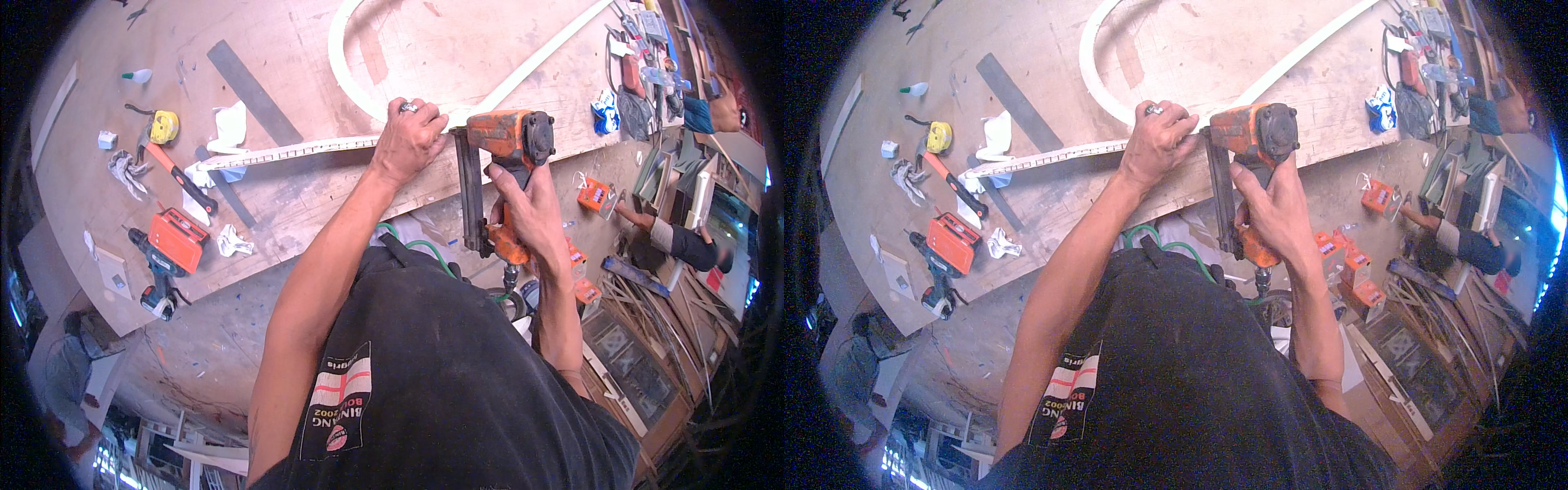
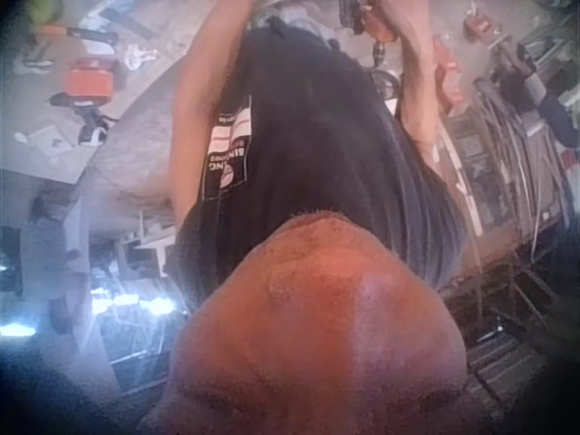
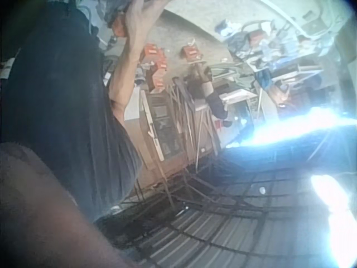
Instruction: The person aligns a curved wooden strip along the edge of a large oval wooden board and secures it using a pneumatic nail gun. The person repeatedly positions the strip and drives nails along its length to attach it to the board.
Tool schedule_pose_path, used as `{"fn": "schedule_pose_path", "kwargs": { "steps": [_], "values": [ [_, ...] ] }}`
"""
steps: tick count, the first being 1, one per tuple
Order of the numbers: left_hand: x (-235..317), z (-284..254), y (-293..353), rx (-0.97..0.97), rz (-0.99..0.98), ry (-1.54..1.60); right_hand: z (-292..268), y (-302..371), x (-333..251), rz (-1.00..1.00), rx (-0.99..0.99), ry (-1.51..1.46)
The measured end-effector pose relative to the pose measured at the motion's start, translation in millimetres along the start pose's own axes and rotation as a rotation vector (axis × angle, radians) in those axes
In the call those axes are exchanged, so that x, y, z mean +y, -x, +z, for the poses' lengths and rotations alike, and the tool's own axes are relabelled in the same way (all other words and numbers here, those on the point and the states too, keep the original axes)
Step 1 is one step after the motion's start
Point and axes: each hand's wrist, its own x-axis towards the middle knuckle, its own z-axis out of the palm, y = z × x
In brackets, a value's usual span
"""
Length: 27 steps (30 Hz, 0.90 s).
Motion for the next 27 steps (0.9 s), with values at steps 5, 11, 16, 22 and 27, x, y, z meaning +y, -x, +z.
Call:
{"fn": "schedule_pose_path", "kwargs": {
  "steps": [5,11,16,22,27],
  "values": [
    [0.2,-0.3,-0.7,-0.004,0.014,-0.026,-5.9,-4.8,16.7,-0.071,0.018,0.198],
    [-0.5,0.3,-1.5,-0.007,0.018,-0.027,4.4,1.1,7.7,-0.001,0.042,0.108],
    [0.7,-2.6,-3.9,-0.023,0.008,-0.014,2.2,-0.2,15.4,-0.089,0.044,0.194],
    [0.1,-4.2,-4.2,-0.041,0.005,0.003,3.9,2.5,4.2,0.019,0.042,0.180],
    [0.0,-3.3,-3.3,-0.019,0.015,0.013,3.9,1.2,10.2,-0.068,0.056,0.189]
  ]
}}
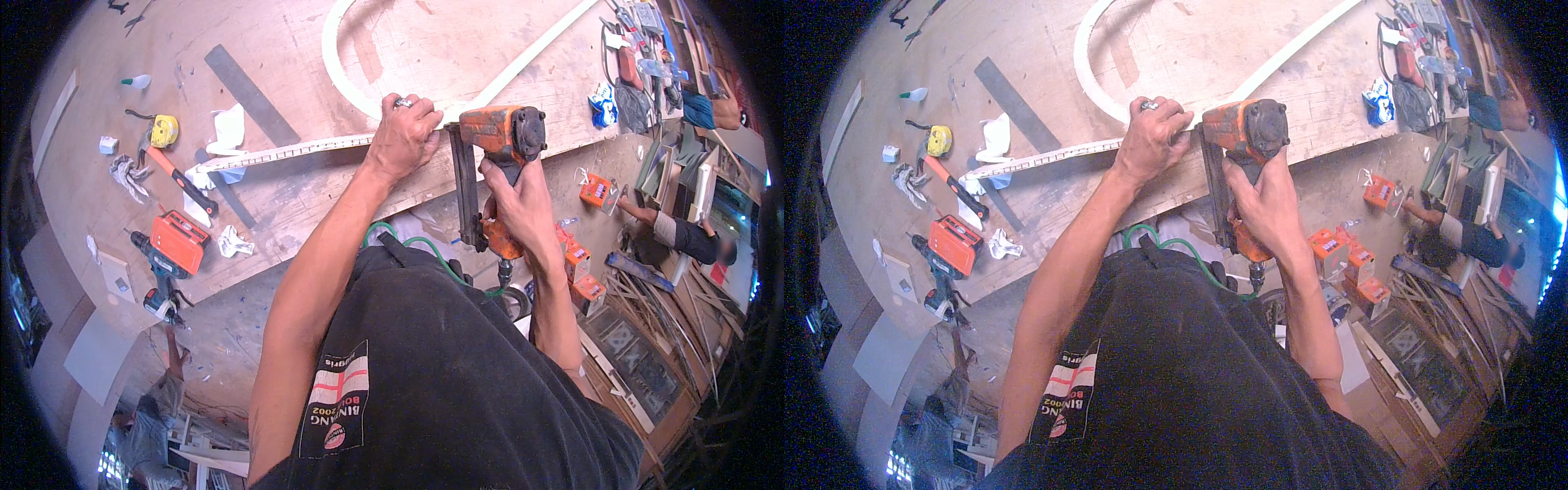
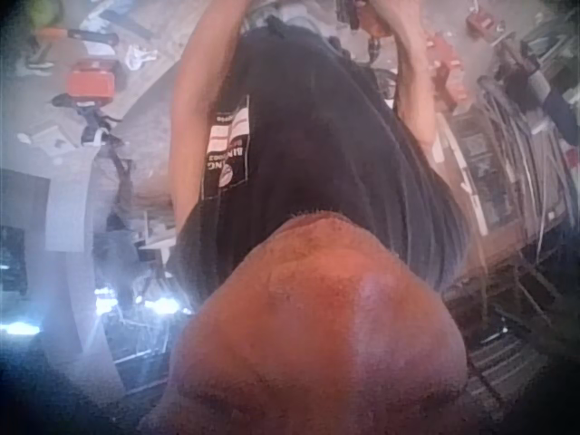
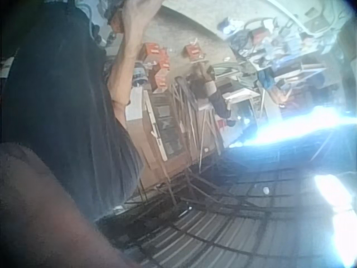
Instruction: The person aligns a curved wooden strip along the edge of a large oval wooden board and secures it using a pneumatic nail gun. The person repeatedly positions the strip and drives nails along its length to attach it to the board.
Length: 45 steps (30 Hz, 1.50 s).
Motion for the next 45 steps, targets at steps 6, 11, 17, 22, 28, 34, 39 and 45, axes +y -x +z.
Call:
{"fn": "schedule_pose_path", "kwargs": {
  "steps": [6,11,17,22,28,34,39,45],
  "values": [
    [1.0,-0.8,-0.4,-0.014,-0.012,0.010,1.8,0.1,8.4,-0.046,-0.013,-0.053],
    [-0.6,2.7,1.2,0.016,-0.030,0.000,-2.4,11.7,12.1,0.009,0.023,-0.283],
    [10.7,-5.1,-11.7,-0.196,-0.212,-0.044,-34.8,20.4,58.9,-0.026,0.241,-0.482],
    [21.7,-9.9,-33.2,-0.344,-0.368,-0.087,-51.9,10.9,89.7,0.012,0.344,-0.567],
    [29.5,9.0,-36.2,-0.293,-0.357,-0.196,-56.6,2.5,123.0,0.023,0.366,-0.685],
    [33.5,13.5,-30.7,-0.209,-0.353,-0.282,-60.4,-22.9,151.7,0.036,0.373,-0.768],
    [21.3,17.1,-20.7,-0.151,-0.323,-0.288,-47.8,-73.4,179.4,-0.030,0.334,-0.954],
    [20.8,20.7,-23.1,-0.136,-0.229,-0.306,-33.2,-121.2,224.9,-0.029,0.270,-1.124]
  ]
}}
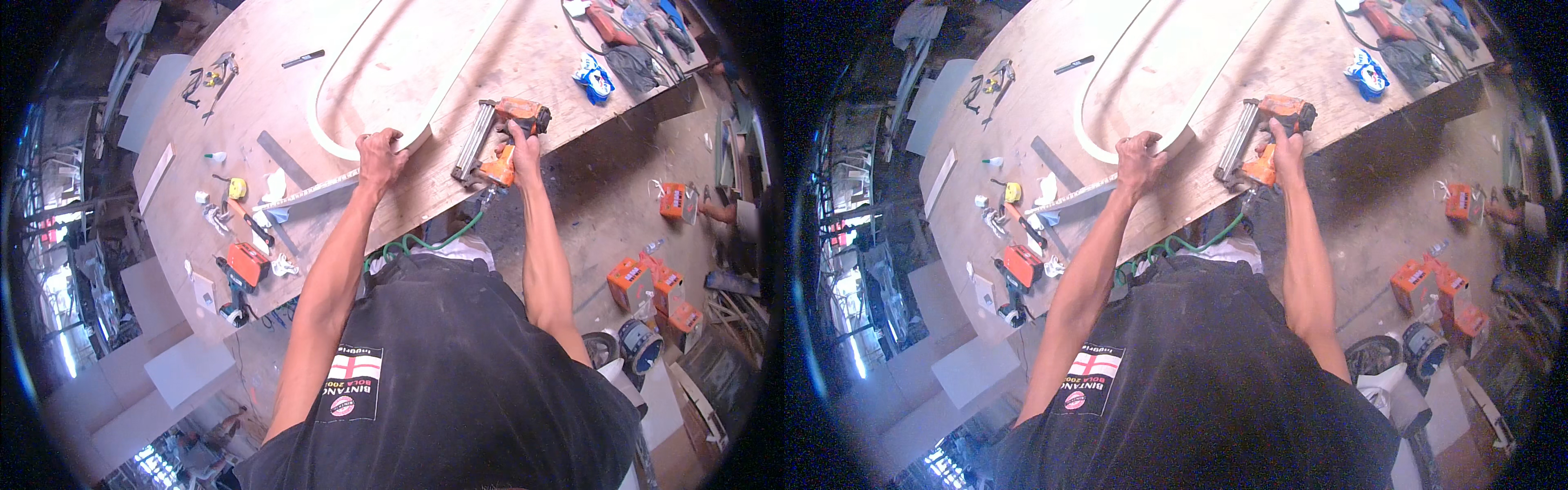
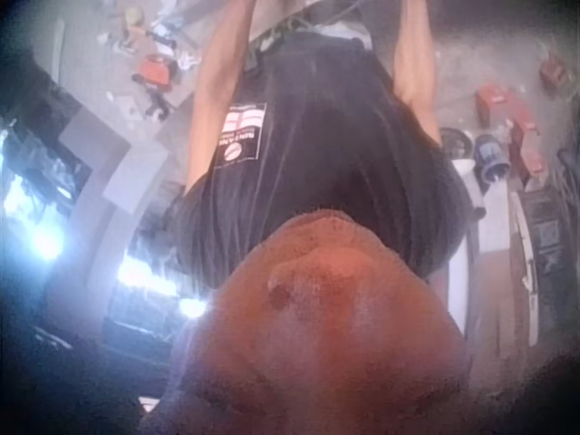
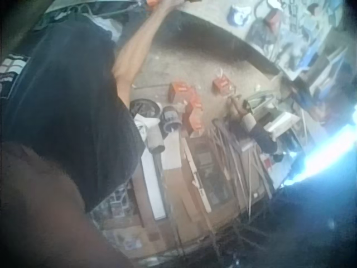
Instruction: The person aligns a curved wooden strip along the edge of a large oval wooden board and secures it using a pneumatic nail gun. The person repeatedly positions the strip and drives nails along its length to attach it to the board.
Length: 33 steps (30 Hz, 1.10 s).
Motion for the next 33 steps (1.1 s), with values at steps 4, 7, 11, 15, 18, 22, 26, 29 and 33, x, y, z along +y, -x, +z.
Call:
{"fn": "schedule_pose_path", "kwargs": {
  "steps": [4,7,11,15,18,22,26,29,33],
  "values": [
    [6.9,-9.3,5.4,0.013,-0.028,0.016,-12.5,-27.3,8.0,0.082,0.003,0.107],
    [4.3,-12.4,11.2,-0.014,-0.074,0.041,-17.6,-35.6,8.8,0.121,0.034,0.330],
    [-2.7,-2.8,4.6,-0.017,-0.049,0.045,-31.2,-49.9,10.1,-0.039,0.168,0.952],
    [-8.2,-1.0,7.6,0.017,-0.045,0.035,-34.6,-44.5,-1.5,-0.007,0.142,1.253],
    [-6.7,-11.5,14.6,0.039,-0.001,0.036,-39.1,-40.2,-15.0,0.037,0.086,1.309],
    [-43.8,-32.6,34.0,0.013,0.047,-0.144,-19.7,-12.4,-54.6,0.126,0.159,1.374],
    [-64.7,-57.0,41.9,-0.055,0.120,-0.227,42.6,30.4,-52.4,-0.456,-0.021,1.136],
    [-68.3,-64.7,31.1,-0.088,0.228,-0.217,105.5,53.8,-31.2,-0.976,-0.328,1.161],
    [-70.8,-64.8,21.4,-0.167,0.223,-0.117,150.5,46.0,-4.6,-1.069,-0.602,1.254]
  ]
}}
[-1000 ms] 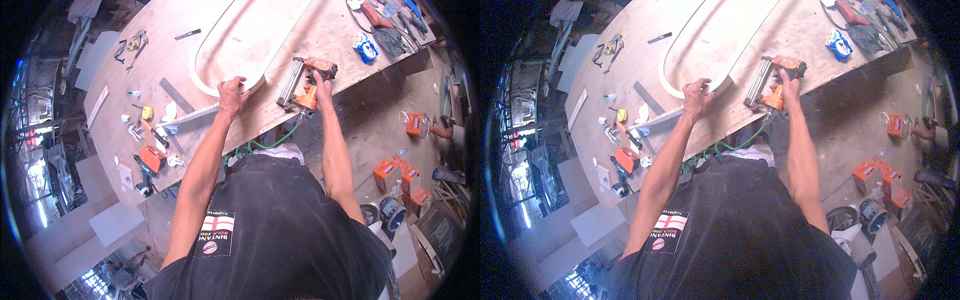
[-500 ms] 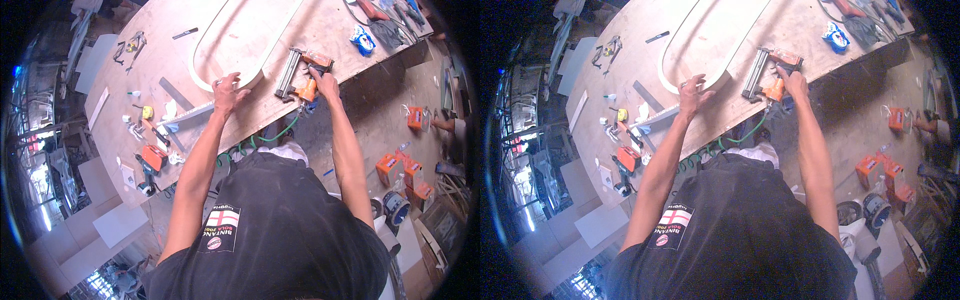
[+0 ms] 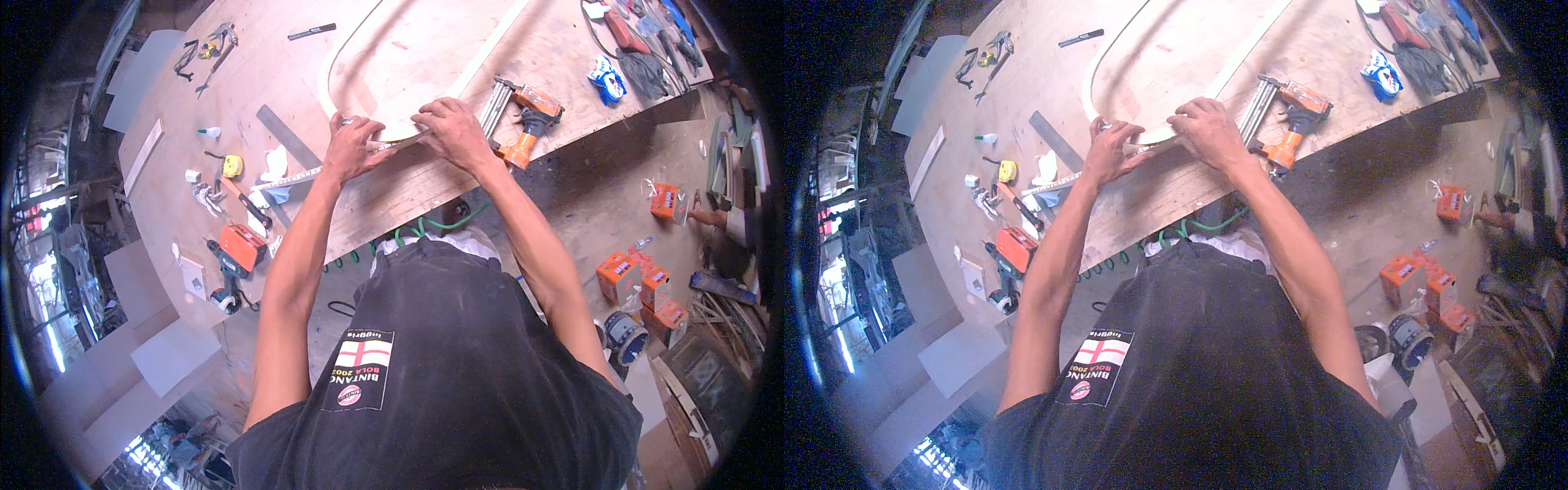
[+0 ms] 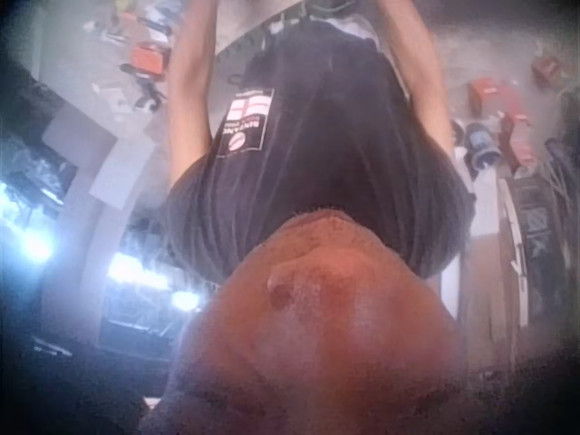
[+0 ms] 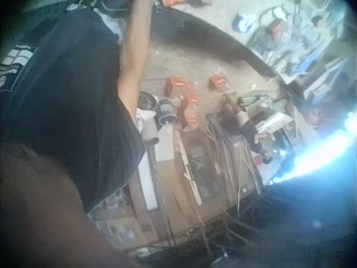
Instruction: The person aligns a curved wooden strip along the edge of a large oval wooden board and secures it using a pneumatic nail gun. The person repeatedly positions the strip and drives nails along its length to attach it to the board.
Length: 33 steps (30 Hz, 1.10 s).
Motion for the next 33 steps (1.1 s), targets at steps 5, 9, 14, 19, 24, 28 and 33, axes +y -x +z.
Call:
{"fn": "schedule_pose_path", "kwargs": {
  "steps": [5,9,14,19,24,28,33],
  "values": [
    [6.1,10.8,-13.8,-0.024,0.018,0.094,10.0,-15.1,2.9,-0.057,-0.169,0.090],
    [14.9,16.4,-21.8,0.060,0.075,0.124,12.0,-10.1,5.8,-0.078,-0.172,0.034],
    [23.5,21.4,-27.7,0.148,0.084,0.167,-7.5,51.1,39.3,0.482,0.330,0.059],
    [29.1,27.7,-28.8,0.210,0.050,0.187,-8.1,126.0,128.4,1.336,0.365,0.181],
    [26.6,29.0,-29.6,0.230,0.048,0.178,-26.2,111.2,151.0,1.430,0.070,-0.099],
    [26.7,27.8,-27.5,0.193,0.027,0.165,-32.9,112.4,131.4,1.367,0.391,-0.539],
    [28.7,30.2,-28.0,0.224,0.032,0.205,-80.5,105.6,32.2,1.230,0.414,-0.409]
  ]
}}
